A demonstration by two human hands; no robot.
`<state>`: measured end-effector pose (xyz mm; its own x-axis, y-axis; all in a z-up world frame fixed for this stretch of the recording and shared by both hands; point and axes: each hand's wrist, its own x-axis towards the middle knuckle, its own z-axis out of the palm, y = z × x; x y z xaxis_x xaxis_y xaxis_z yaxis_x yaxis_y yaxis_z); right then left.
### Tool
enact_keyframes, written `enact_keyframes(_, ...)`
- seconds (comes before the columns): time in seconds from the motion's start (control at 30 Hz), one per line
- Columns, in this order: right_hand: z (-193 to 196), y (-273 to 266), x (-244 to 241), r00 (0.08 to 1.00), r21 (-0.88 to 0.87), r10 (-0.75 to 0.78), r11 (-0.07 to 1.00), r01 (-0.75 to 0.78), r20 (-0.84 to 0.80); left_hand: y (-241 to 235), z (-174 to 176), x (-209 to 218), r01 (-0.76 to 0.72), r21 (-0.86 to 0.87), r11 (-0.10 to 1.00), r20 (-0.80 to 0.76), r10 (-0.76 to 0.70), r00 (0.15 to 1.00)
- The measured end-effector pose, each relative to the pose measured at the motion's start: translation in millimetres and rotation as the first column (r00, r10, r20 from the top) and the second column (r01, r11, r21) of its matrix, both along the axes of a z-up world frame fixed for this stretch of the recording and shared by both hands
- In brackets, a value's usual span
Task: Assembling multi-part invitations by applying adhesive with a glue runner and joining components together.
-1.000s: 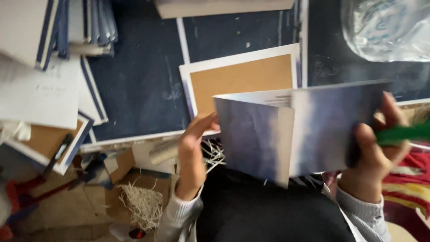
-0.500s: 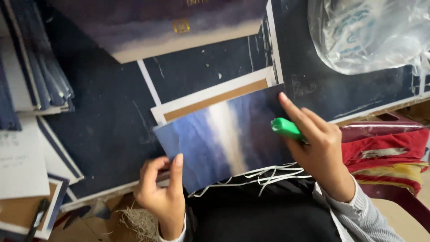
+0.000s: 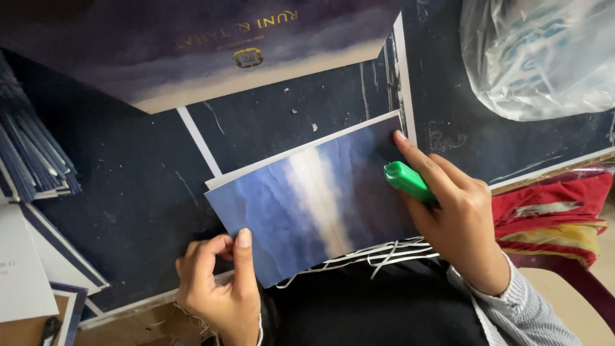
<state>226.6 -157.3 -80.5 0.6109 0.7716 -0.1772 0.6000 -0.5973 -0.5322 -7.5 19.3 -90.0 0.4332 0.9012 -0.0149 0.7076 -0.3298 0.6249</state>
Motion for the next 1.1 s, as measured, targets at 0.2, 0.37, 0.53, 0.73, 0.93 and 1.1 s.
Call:
enact_keyframes(0.2,0,0,1,1.000,-0.005,0.003,1.000,-0.003,-0.005,0,0,-1,-0.006,-0.033,0.999,-0.039,0.004,0.999)
enact_keyframes(0.37,1,4,1,1.000,0.000,-0.005,1.000,0.005,-0.008,1,1,-1,0.008,-0.035,0.999,-0.070,-0.011,0.997)
enact_keyframes(0.53,1,4,0,1.000,0.002,-0.010,1.000,0.010,-0.009,1,2,-1,0.006,-0.036,0.999,-0.100,-0.010,0.995)
enact_keyframes(0.73,0,5,0,1.000,0.005,-0.021,1.000,0.021,0.004,3,3,4,-0.004,-0.034,0.999,-0.088,0.001,0.996)
enact_keyframes(0.93,2,5,1,1.000,-0.016,-0.004,1.000,0.004,-0.003,10,7,6,0.034,-0.023,0.999,-0.113,-0.036,0.993)
enact_keyframes(1.1,6,10,0,1.000,0.035,0.005,0.999,-0.005,-0.014,20,13,6,0.130,-0.080,0.988,-0.180,-0.143,0.973)
